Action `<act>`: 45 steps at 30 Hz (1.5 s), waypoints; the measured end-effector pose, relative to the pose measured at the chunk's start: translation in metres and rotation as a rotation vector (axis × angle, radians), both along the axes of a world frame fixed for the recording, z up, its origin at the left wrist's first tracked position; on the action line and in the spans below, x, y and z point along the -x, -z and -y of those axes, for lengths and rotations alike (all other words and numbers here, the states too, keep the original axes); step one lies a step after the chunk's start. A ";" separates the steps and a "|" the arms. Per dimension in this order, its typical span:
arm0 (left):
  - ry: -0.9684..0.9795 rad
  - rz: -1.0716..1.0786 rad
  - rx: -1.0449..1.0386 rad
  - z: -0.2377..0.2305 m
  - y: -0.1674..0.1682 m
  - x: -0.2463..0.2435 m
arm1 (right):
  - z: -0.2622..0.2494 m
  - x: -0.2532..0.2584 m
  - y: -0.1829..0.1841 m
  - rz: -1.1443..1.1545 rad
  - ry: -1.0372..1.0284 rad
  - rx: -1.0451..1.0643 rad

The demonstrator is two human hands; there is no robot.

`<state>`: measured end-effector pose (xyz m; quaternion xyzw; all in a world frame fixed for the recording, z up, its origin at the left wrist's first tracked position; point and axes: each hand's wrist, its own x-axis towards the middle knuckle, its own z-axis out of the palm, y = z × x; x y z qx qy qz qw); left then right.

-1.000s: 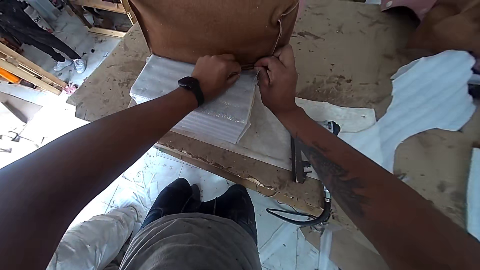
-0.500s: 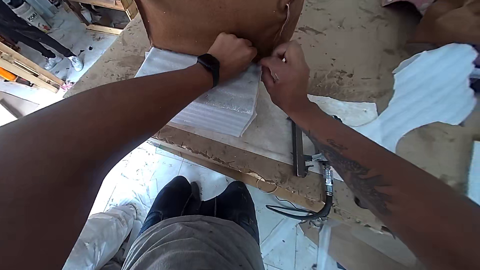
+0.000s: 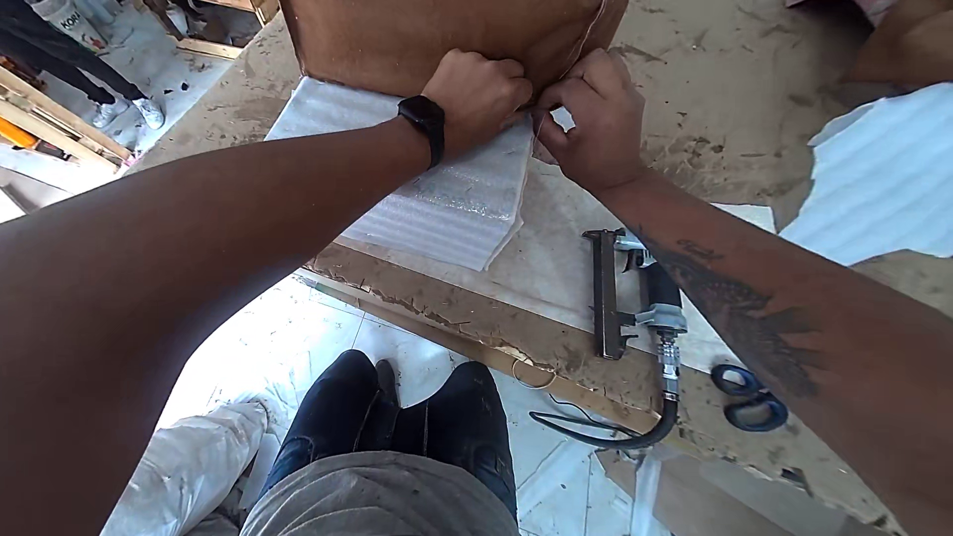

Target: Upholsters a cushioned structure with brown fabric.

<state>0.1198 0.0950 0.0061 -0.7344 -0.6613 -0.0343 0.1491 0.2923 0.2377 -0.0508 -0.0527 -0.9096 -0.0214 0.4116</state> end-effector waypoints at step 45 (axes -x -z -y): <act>-0.206 0.346 0.123 0.019 0.007 -0.011 | 0.014 -0.008 -0.008 0.168 0.041 0.074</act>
